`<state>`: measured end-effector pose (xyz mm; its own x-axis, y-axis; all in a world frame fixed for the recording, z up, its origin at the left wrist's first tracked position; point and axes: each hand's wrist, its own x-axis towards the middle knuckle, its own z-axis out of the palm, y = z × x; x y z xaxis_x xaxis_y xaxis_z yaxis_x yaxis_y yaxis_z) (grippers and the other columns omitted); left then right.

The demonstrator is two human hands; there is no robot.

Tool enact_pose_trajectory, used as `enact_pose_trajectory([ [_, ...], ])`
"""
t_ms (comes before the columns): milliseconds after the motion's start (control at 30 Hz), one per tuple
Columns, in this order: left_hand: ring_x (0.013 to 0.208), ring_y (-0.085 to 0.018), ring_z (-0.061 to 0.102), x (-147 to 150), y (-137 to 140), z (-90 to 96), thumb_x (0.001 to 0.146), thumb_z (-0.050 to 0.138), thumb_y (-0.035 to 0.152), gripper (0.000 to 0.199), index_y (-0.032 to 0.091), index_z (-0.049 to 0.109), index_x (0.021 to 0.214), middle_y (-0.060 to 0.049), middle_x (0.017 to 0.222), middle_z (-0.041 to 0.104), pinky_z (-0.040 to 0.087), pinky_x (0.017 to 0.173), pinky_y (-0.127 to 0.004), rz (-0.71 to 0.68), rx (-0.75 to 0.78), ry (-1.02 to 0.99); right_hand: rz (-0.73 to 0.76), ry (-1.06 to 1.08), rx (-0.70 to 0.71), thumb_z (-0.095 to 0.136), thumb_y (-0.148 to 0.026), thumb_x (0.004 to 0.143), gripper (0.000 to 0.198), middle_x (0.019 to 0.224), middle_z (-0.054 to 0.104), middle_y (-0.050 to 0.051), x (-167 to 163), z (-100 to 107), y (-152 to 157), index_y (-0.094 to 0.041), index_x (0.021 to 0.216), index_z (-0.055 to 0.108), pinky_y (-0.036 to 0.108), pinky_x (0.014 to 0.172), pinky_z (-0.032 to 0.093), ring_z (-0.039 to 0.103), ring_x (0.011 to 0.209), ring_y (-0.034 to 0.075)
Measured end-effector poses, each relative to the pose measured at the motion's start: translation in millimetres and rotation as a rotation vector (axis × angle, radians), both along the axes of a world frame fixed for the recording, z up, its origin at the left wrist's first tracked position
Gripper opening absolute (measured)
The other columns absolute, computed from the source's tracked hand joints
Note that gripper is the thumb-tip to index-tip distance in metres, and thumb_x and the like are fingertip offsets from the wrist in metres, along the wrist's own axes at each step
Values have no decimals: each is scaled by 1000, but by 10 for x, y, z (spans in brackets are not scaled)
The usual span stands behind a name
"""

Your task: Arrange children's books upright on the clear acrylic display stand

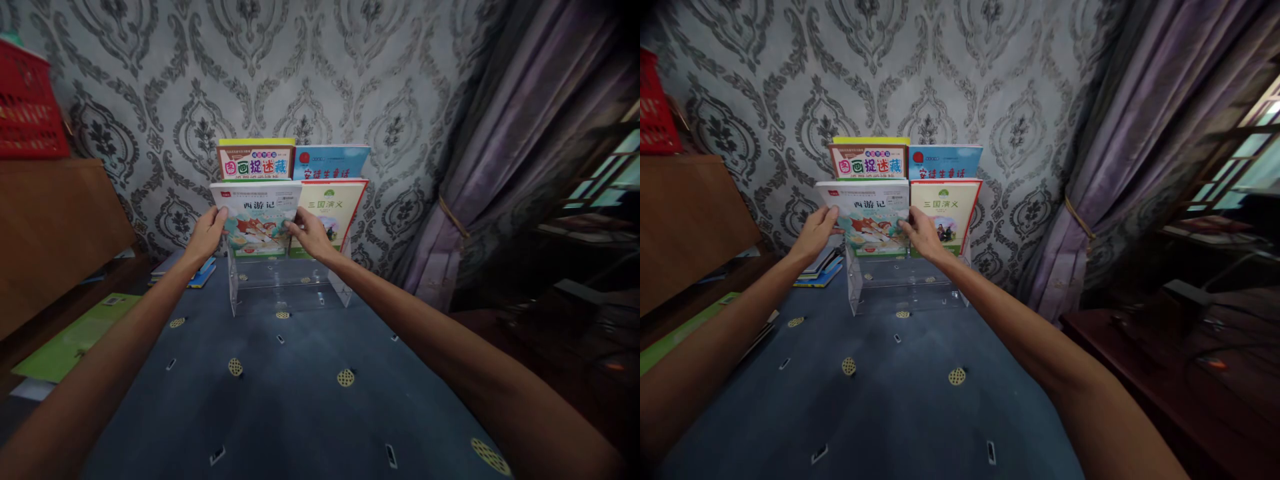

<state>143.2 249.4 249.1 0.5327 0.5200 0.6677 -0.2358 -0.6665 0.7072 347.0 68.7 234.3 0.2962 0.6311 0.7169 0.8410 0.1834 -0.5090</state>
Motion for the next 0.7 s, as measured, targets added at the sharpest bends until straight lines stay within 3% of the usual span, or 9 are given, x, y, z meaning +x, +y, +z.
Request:
enact_pose_trajectory([
  [167, 76, -18, 64, 34, 48, -5, 89, 55, 64, 45, 20, 61, 85, -4, 82, 65, 59, 67, -31, 9, -17, -2, -131, -60, 10, 57, -36, 87, 13, 88, 62, 5, -44, 54, -9, -23, 89, 55, 37, 76, 49, 55, 82, 23],
  [367, 76, -19, 64, 68, 95, -19, 90, 54, 60, 41, 20, 62, 89, -4, 84, 66, 58, 70, -32, 14, -31, 10, -297, -172, -16, 62, -31, 84, 10, 95, 63, 9, -126, 135, -49, -23, 86, 56, 40, 79, 47, 56, 88, 27],
  [700, 79, -21, 67, 94, 115, -28, 92, 53, 57, 43, 16, 65, 96, -6, 88, 70, 59, 73, -34, 40, -42, 46, -363, -132, -96, 62, -28, 83, 8, 86, 68, 7, -153, 152, -50, -21, 87, 61, 36, 75, 47, 60, 79, 25],
])
